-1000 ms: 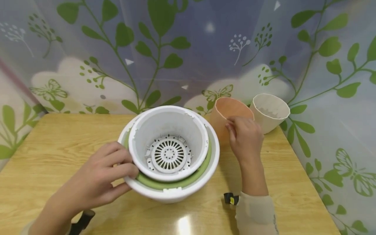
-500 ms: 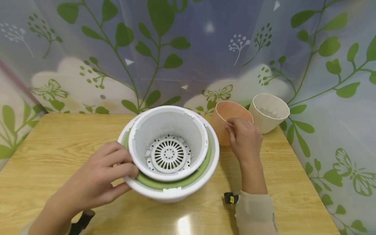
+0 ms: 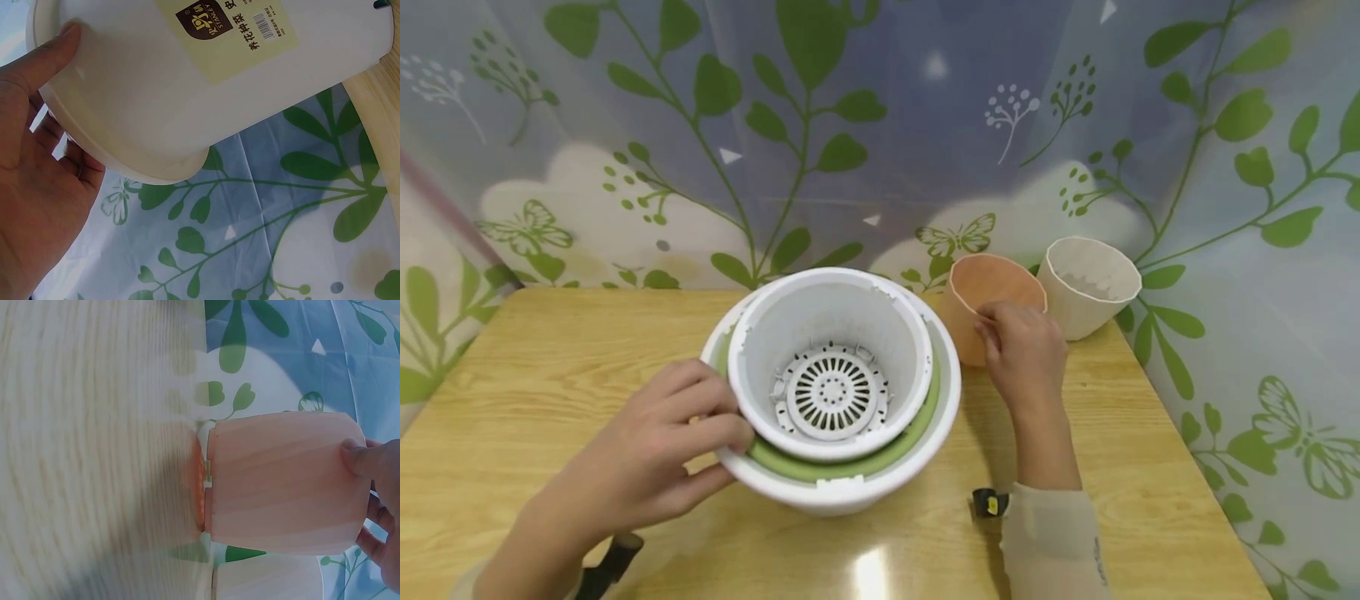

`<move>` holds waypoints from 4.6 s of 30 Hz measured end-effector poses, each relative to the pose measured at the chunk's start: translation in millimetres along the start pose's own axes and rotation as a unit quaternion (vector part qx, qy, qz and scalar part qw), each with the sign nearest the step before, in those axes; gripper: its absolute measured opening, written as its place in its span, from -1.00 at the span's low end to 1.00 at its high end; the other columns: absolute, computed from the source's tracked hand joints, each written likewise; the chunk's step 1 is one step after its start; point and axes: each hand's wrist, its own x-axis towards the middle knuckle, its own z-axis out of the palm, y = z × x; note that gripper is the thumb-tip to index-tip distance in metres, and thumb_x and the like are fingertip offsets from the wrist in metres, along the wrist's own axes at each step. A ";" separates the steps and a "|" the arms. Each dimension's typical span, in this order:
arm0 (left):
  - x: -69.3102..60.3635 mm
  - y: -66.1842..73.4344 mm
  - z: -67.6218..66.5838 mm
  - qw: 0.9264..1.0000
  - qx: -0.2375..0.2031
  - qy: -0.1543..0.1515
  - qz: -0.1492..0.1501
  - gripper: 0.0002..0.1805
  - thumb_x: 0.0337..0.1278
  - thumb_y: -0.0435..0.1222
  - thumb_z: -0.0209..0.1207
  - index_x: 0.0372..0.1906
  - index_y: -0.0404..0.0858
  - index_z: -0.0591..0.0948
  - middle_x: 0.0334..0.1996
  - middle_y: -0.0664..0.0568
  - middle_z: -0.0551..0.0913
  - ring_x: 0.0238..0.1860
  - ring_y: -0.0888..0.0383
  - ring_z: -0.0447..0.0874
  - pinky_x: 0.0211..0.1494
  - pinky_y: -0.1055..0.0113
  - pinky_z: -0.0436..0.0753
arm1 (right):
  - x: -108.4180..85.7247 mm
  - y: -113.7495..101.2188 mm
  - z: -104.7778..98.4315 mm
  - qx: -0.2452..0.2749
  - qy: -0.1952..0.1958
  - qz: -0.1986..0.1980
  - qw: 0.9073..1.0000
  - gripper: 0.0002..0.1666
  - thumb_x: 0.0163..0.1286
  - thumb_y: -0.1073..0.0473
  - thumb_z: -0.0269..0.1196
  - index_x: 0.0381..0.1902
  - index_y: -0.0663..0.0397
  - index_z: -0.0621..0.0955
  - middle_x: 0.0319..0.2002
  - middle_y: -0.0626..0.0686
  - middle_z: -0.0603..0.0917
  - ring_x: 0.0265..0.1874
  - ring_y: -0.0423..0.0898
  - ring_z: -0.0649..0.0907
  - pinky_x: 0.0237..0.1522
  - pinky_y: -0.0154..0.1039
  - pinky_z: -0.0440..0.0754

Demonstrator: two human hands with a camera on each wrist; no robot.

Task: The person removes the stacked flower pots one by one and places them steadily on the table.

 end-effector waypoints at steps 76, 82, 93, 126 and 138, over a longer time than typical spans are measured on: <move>0.6 1.3 -1.7 1.000 -0.003 0.008 -0.001 -0.80 -0.15 -0.28 0.36 -0.38 -0.07 0.56 -0.28 0.17 0.58 -0.21 0.06 0.47 -0.02 0.23 0.39 | 18.8 25.5 25.6 -0.004 0.016 0.011 1.000 -0.80 0.28 0.16 0.38 -0.16 0.10 0.73 -0.24 0.14 0.78 -0.26 0.19 0.70 -0.08 0.16 0.53; 0.7 1.1 -1.9 1.000 -0.005 0.003 0.001 -0.79 -0.16 -0.30 0.36 -0.38 -0.08 0.56 -0.28 0.16 0.57 -0.21 0.07 0.46 -0.01 0.24 0.39 | 18.0 24.6 24.3 -0.003 0.007 0.015 1.000 -0.80 0.29 0.15 0.37 -0.16 0.10 0.72 -0.24 0.15 0.78 -0.26 0.19 0.69 -0.06 0.16 0.53; 0.8 0.8 -1.1 1.000 -0.007 0.001 0.001 -0.79 -0.14 -0.29 0.36 -0.37 -0.08 0.56 -0.29 0.16 0.55 -0.21 0.07 0.46 -0.01 0.25 0.40 | 15.0 24.8 22.1 0.006 -0.008 0.022 1.000 -0.77 0.31 0.16 0.36 -0.10 0.12 0.71 -0.17 0.17 0.77 -0.18 0.19 0.69 0.01 0.16 0.54; 0.1 1.7 0.3 1.000 -0.002 0.003 0.002 -0.79 -0.17 -0.29 0.36 -0.38 -0.07 0.56 -0.29 0.17 0.57 -0.21 0.05 0.47 -0.05 0.22 0.41 | 21.3 -101.0 -77.4 0.377 0.025 -0.254 0.890 -0.49 0.29 -0.13 0.36 -0.22 0.28 0.72 -0.22 0.17 0.74 -0.12 -0.05 0.64 0.06 -0.27 0.49; 0.1 1.5 -0.3 1.000 -0.002 -0.001 0.001 -0.77 -0.19 -0.31 0.35 -0.36 -0.07 0.55 -0.28 0.16 0.57 -0.20 0.05 0.47 -0.04 0.21 0.42 | 9.1 -129.6 -96.5 0.325 -0.053 -0.343 0.880 -0.47 0.17 -0.20 0.44 -0.10 0.09 0.71 -0.13 0.04 0.72 -0.05 0.00 0.63 0.40 -0.01 0.31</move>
